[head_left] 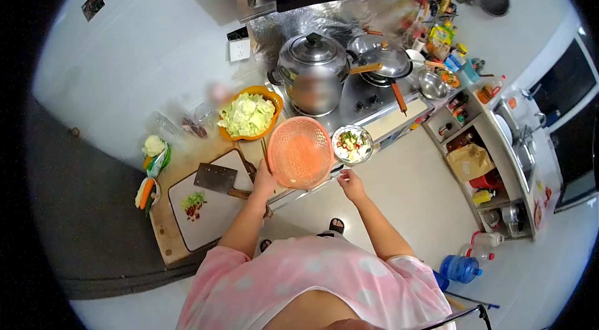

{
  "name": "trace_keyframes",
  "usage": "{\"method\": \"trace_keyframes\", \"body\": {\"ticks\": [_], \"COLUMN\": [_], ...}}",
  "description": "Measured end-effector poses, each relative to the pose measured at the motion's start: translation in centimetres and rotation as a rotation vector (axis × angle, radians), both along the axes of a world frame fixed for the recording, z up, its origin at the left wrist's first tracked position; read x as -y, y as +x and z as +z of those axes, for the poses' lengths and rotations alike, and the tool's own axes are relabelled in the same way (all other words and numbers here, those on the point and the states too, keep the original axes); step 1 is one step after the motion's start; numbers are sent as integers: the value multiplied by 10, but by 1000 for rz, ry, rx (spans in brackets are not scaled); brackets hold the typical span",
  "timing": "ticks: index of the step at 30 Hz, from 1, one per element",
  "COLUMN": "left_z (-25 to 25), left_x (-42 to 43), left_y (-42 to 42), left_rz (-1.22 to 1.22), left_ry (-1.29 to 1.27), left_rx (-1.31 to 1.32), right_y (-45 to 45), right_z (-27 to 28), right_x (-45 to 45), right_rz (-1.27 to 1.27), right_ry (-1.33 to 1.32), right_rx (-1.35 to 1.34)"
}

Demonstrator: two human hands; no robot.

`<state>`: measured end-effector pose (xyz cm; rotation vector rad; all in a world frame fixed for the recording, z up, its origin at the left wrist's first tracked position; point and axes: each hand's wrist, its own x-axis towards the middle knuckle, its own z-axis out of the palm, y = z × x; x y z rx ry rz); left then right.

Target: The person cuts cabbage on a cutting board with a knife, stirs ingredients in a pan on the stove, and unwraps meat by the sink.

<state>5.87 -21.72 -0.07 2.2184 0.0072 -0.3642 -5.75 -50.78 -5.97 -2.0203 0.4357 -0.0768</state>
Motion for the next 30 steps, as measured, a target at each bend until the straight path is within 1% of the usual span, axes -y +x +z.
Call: {"method": "trace_keyframes", "body": {"ticks": [1,4,5,6,7,10,13,14,16,17,18,19,22,23,25,27,29,30], "left_z": [-62,-51,-64,-90,-106,-108,-107,-107,-99,-95,-68,-41,5,12,26,42,46,55], "left_x": [1,22,22,16,15,19,14,10,6,6,10,16,34,44,71,109,153,176], "left_y": [13,5,6,9,7,-6,-10,-14,-14,-16,-23,-32,-46,-46,-42,-39,-37,-41], "left_rz": [31,104,115,125,134,333,405,364,281,282,283,279,275,196,44,5,-128,-151], "left_ry": [11,155,133,108,80,-168,-237,-262,-327,-313,-298,-282,-449,-515,-650,-688,-677,-687], "left_rx": [94,-101,-131,-160,-188,-368,-411,-398,-365,-328,-291,-256,-253,-227,-183,-176,-159,-197], "right_y": [7,22,27,32,37,42,36,29,22,16,14,9,-8,-11,-19,-28,-40,-46], "right_z": [1,-4,-7,-7,-9,-8,-10,-11,-10,-9,-2,13,84,104,125,126,132,136], "right_x": [5,13,13,13,13,8,10,11,21,24,28,30,31,31,38,54,75,86], "right_rz": [35,124,127,129,170,208,208,160,69,46,53,55,37,27,-63,-152,-283,-347], "right_ry": [73,317,391,462,503,534,610,657,737,746,763,781,829,845,811,754,698,671], "right_rx": [-60,-225,-290,-355,-394,-405,-362,-365,-360,-374,-382,-389,-340,-311,-212,-112,20,89]}}
